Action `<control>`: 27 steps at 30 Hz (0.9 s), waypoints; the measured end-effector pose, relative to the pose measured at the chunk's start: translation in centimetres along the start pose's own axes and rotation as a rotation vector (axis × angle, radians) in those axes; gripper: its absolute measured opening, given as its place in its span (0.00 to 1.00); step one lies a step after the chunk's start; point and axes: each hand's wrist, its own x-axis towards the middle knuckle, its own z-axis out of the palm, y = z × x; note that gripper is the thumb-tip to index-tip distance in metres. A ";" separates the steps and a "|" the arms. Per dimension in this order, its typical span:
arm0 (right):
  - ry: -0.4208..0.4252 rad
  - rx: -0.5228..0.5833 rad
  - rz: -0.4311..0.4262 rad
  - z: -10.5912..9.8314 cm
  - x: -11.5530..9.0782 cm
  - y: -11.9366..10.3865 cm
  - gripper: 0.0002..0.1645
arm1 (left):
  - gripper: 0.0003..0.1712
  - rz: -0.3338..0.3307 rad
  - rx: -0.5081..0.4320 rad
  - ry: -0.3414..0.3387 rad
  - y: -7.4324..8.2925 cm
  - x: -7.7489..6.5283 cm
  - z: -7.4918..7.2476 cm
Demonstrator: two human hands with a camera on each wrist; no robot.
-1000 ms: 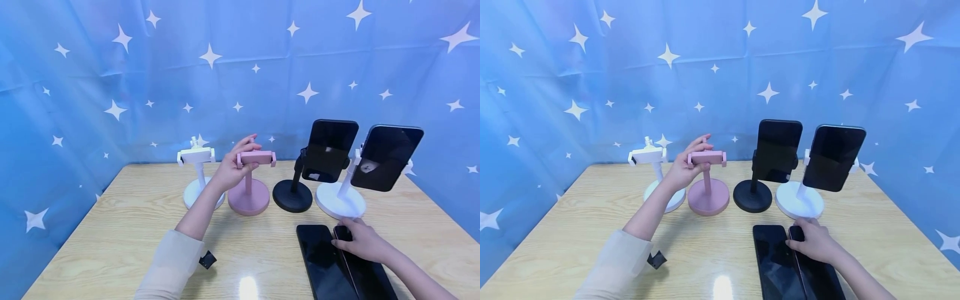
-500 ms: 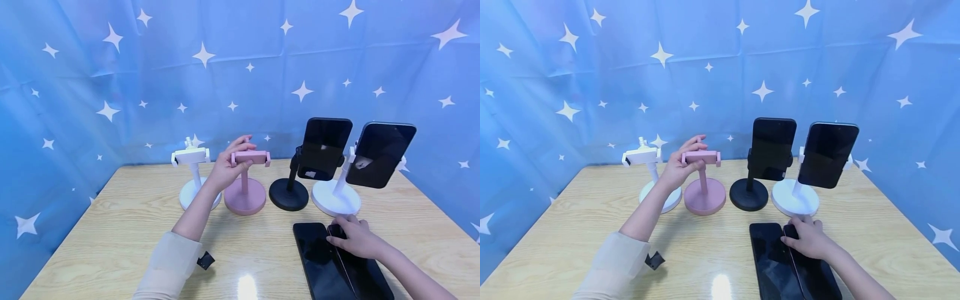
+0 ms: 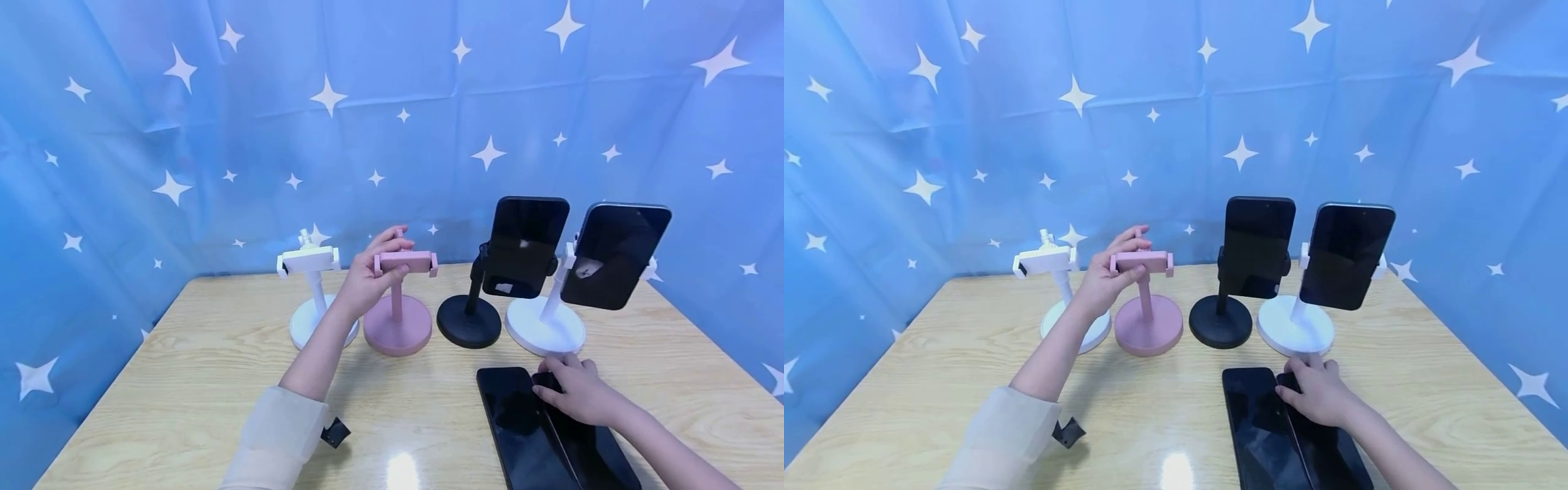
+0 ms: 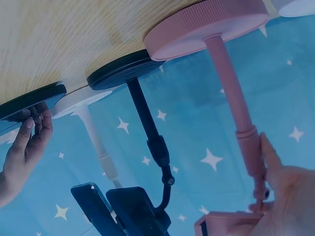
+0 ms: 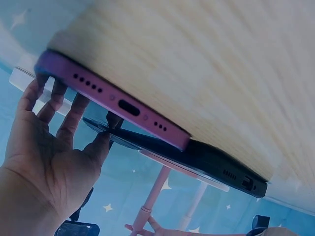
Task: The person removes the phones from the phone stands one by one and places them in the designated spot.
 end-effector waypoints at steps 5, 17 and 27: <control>0.001 -0.008 -0.011 0.0 -0.2 -0.1 0.16 | 0.19 -0.001 0.007 0.005 0.0 -0.1 0.1; -0.028 -0.008 -0.021 -0.7 -0.1 0.2 0.17 | 0.22 -0.021 -0.092 0.020 0.0 -0.2 0.5; 0.021 0.109 -0.017 -2.9 0.2 -1.4 0.21 | 0.19 -0.127 -0.270 0.234 0.1 -1.9 0.9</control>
